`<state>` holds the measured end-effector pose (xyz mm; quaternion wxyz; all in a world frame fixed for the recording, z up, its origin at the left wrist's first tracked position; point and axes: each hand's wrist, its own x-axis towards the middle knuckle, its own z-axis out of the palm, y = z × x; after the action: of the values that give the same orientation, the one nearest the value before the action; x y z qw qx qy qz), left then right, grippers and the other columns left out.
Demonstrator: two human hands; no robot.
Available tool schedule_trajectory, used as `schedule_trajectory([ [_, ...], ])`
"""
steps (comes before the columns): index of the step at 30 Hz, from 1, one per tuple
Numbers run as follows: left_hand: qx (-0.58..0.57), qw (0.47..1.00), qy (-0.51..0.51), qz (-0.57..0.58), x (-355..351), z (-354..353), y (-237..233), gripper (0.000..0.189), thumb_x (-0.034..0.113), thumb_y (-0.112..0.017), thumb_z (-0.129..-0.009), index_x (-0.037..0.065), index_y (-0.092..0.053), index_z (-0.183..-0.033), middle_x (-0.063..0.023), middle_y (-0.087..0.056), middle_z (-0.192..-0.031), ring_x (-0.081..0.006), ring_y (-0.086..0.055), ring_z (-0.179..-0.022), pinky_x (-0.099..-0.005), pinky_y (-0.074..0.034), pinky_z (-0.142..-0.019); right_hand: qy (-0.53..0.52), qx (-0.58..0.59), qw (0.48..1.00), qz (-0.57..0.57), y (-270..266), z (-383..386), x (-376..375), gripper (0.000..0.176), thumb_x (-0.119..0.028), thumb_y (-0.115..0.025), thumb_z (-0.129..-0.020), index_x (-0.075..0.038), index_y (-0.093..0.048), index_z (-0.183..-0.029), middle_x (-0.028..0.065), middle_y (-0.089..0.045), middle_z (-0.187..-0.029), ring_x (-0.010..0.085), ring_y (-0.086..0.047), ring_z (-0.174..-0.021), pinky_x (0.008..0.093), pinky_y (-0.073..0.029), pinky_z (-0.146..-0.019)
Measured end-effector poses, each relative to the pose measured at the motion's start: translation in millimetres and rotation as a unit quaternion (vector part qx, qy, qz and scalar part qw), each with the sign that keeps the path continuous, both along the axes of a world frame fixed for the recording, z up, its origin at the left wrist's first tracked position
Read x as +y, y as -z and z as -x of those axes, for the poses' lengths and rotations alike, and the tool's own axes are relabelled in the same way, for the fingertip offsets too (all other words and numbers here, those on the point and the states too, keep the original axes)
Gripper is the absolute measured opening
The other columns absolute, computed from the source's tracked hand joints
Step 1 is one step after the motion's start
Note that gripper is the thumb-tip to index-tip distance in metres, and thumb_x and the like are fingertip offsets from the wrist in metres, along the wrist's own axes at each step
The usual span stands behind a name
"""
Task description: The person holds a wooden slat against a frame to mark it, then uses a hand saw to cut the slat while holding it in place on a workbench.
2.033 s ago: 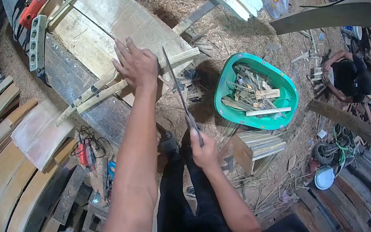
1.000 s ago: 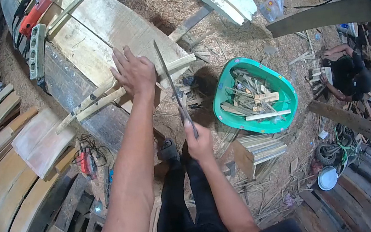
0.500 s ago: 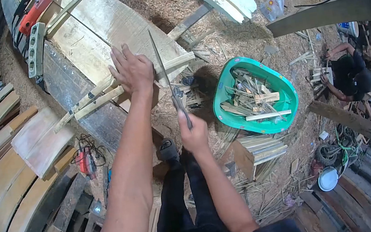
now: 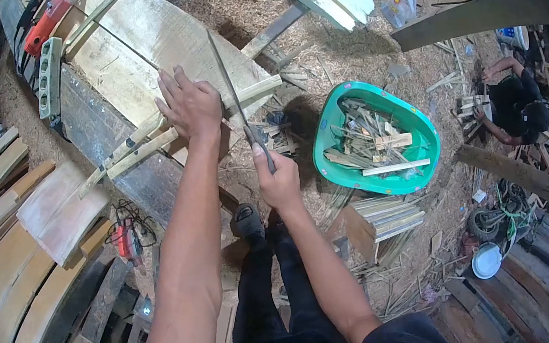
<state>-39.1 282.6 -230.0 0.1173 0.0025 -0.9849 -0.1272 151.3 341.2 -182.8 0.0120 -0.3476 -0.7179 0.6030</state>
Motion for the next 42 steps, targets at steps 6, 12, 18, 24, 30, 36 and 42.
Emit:
schedule_trajectory([
  [6,-0.011,1.000,-0.003,0.004,0.8,1.2,-2.4,0.053,0.021,-0.050,-0.086,0.006,-0.048,-0.137,-0.0212,-0.037,-0.152,-0.0323,-0.034,-0.142,-0.0558,-0.022,-0.116,0.005,-0.048,0.999,-0.023,-19.4,-76.8,-17.9,0.046,-0.035,-0.056,-0.099,0.001,-0.054,-0.071,0.0020,-0.039,-0.055,0.0083,-0.039,-0.056,0.0327,-0.034,-0.050],
  [12,-0.014,1.000,-0.006,0.004,1.6,1.2,-4.3,0.053,0.020,-0.050,-0.086,0.005,-0.049,-0.137,-0.0211,-0.038,-0.151,-0.0325,-0.034,-0.142,-0.0559,-0.022,-0.116,0.007,-0.016,1.000,0.000,-3.9,-13.0,-1.8,0.045,-0.033,-0.056,-0.099,0.000,-0.053,-0.070,0.0020,-0.039,-0.056,0.0086,-0.039,-0.056,0.0323,-0.034,-0.050],
  [18,-0.056,0.998,-0.006,-0.002,1.2,1.8,-5.3,0.060,0.025,-0.049,-0.086,0.005,-0.045,-0.142,-0.0203,-0.031,-0.155,-0.0307,-0.028,-0.146,-0.0543,-0.014,-0.119,-0.006,-0.003,1.000,-0.017,-16.2,-45.3,-5.9,0.045,-0.033,-0.055,-0.100,0.000,-0.052,-0.069,0.0019,-0.037,-0.056,0.0091,-0.037,-0.055,0.0320,-0.034,-0.050],
  [24,-0.055,0.998,-0.006,-0.002,1.3,2.4,-1.7,0.059,0.025,-0.049,-0.086,0.005,-0.045,-0.141,-0.0206,-0.032,-0.154,-0.0314,-0.027,-0.146,-0.0544,-0.013,-0.119,0.003,-0.041,0.999,0.013,-16.9,-53.0,-3.3,0.045,-0.033,-0.055,-0.100,0.000,-0.054,-0.070,0.0024,-0.038,-0.055,0.0093,-0.039,-0.055,0.0324,-0.034,-0.050],
  [30,-0.032,0.999,-0.003,-0.001,1.1,1.1,-4.8,0.057,0.023,-0.049,-0.086,0.005,-0.047,-0.140,-0.0204,-0.036,-0.152,-0.0317,-0.031,-0.144,-0.0545,-0.018,-0.117,-0.008,-0.016,0.999,-0.029,-6.7,-2.5,3.1,0.045,-0.034,-0.056,-0.099,0.000,-0.056,-0.070,0.0030,-0.039,-0.055,0.0081,-0.039,-0.055,0.0319,-0.035,-0.050],
  [36,-0.019,1.000,-0.007,0.003,1.0,4.7,-4.0,0.055,0.021,-0.049,-0.086,0.004,-0.048,-0.139,-0.0205,-0.038,-0.151,-0.0326,-0.034,-0.142,-0.0552,-0.020,-0.117,-0.019,-0.043,0.999,-0.001,-18.9,-74.6,-7.0,0.044,-0.035,-0.056,-0.099,-0.001,-0.054,-0.071,0.0022,-0.042,-0.057,0.0087,-0.041,-0.057,0.0311,-0.035,-0.052],
  [42,-0.028,1.000,-0.006,-0.005,0.2,-0.5,-4.1,0.056,0.023,-0.049,-0.086,0.005,-0.048,-0.139,-0.0208,-0.037,-0.152,-0.0321,-0.033,-0.143,-0.0548,-0.019,-0.117,-0.016,-0.006,1.000,-0.004,4.0,4.5,7.4,0.047,-0.035,-0.055,-0.100,0.000,-0.052,-0.070,0.0018,-0.040,-0.055,0.0092,-0.038,-0.055,0.0319,-0.034,-0.050],
])
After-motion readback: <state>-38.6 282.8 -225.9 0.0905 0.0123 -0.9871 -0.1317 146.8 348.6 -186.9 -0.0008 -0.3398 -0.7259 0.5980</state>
